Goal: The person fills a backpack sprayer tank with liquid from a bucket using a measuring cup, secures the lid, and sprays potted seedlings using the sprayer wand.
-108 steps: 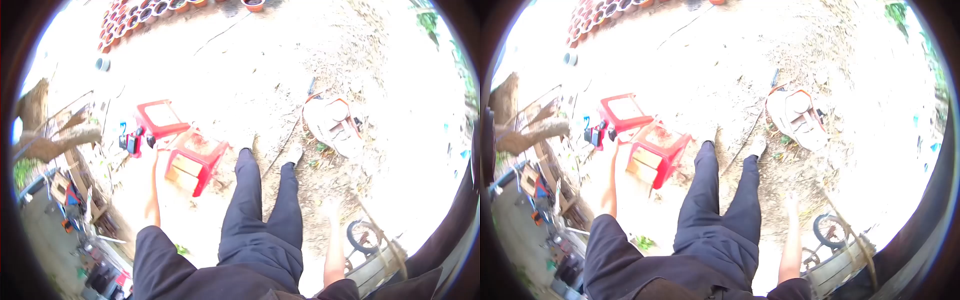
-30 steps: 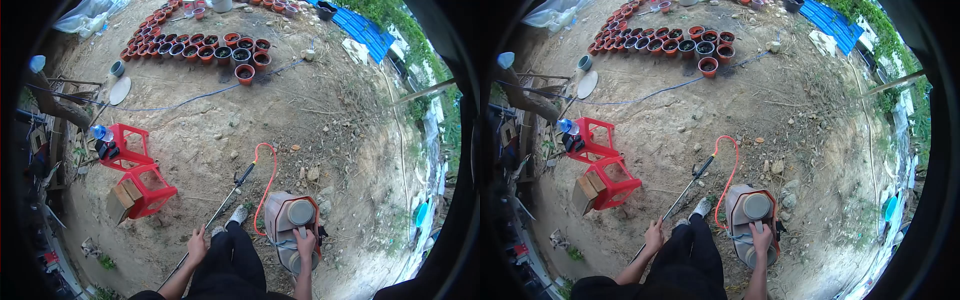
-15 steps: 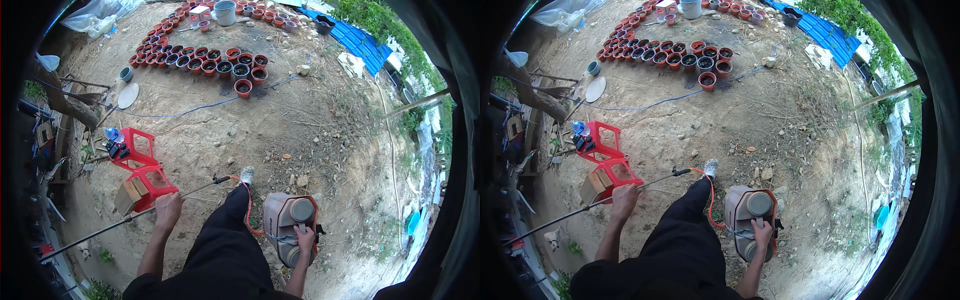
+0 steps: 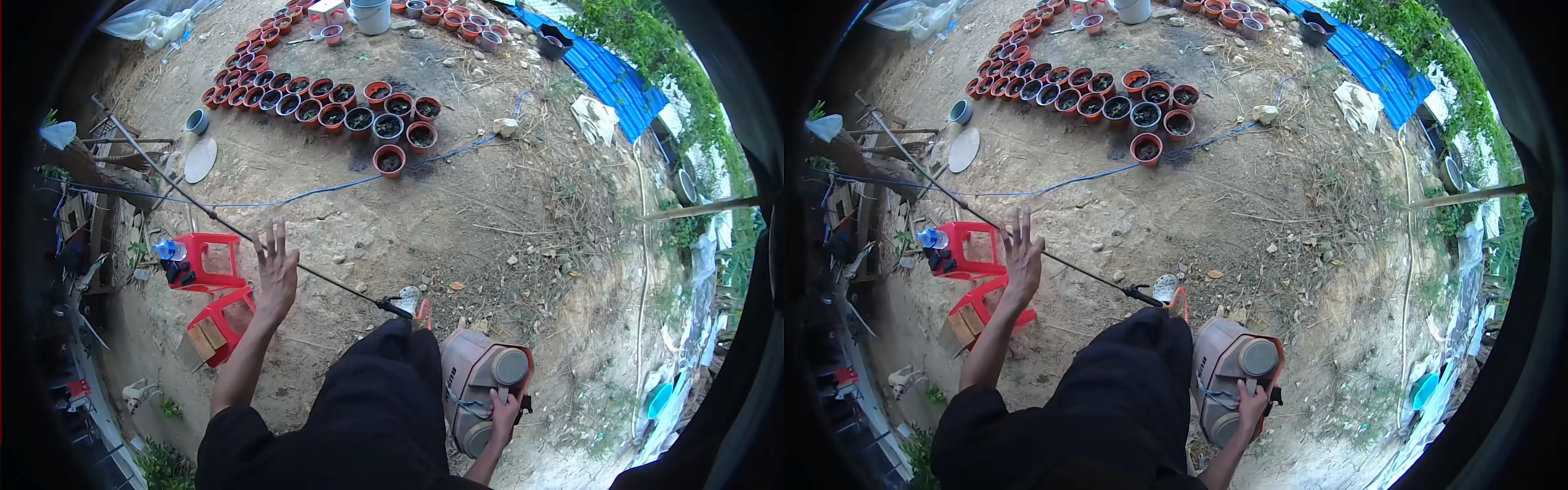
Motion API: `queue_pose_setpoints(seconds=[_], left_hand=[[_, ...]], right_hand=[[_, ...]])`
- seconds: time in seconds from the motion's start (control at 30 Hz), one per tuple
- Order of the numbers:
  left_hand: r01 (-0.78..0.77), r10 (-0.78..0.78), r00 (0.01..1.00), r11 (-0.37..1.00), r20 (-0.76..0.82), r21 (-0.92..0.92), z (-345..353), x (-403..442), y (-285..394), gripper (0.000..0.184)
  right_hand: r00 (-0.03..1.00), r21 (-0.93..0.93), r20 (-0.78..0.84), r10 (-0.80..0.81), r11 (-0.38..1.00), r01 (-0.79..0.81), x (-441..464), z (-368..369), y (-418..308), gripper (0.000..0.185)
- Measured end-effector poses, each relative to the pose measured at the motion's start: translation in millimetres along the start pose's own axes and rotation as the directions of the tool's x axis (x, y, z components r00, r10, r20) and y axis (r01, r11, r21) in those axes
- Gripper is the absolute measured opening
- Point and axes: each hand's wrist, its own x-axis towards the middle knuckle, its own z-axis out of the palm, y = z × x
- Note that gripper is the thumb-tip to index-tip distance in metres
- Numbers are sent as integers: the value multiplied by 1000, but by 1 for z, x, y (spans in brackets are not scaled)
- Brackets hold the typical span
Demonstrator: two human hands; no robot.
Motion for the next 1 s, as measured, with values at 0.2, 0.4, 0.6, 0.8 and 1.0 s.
queue_pose_setpoints(seconds=[0.2,0.4,0.6,0.8,1.0], left_hand=[[444,-482,868,861,-120,-250,14,127,10,11],[197,-449,704,-621,551,-758,79,243,20,37],[87,-599,376,-737,707,-671,195,356,82,32],[137,-622,188,-750,760,-647,185,460,124,32],[124,-740,164,-640,652,-758,160,557,76,33]], right_hand=[[1000,47,-10,1,999,0,73,-28,-83,26],[1000,-2,-16,-18,1000,18,186,-51,-189,25],[999,-67,51,-10,998,14,314,-51,-296,28],[991,-116,91,-102,987,112,422,-47,-421,27],[904,-344,191,-382,836,426,515,-12,-550,31]])
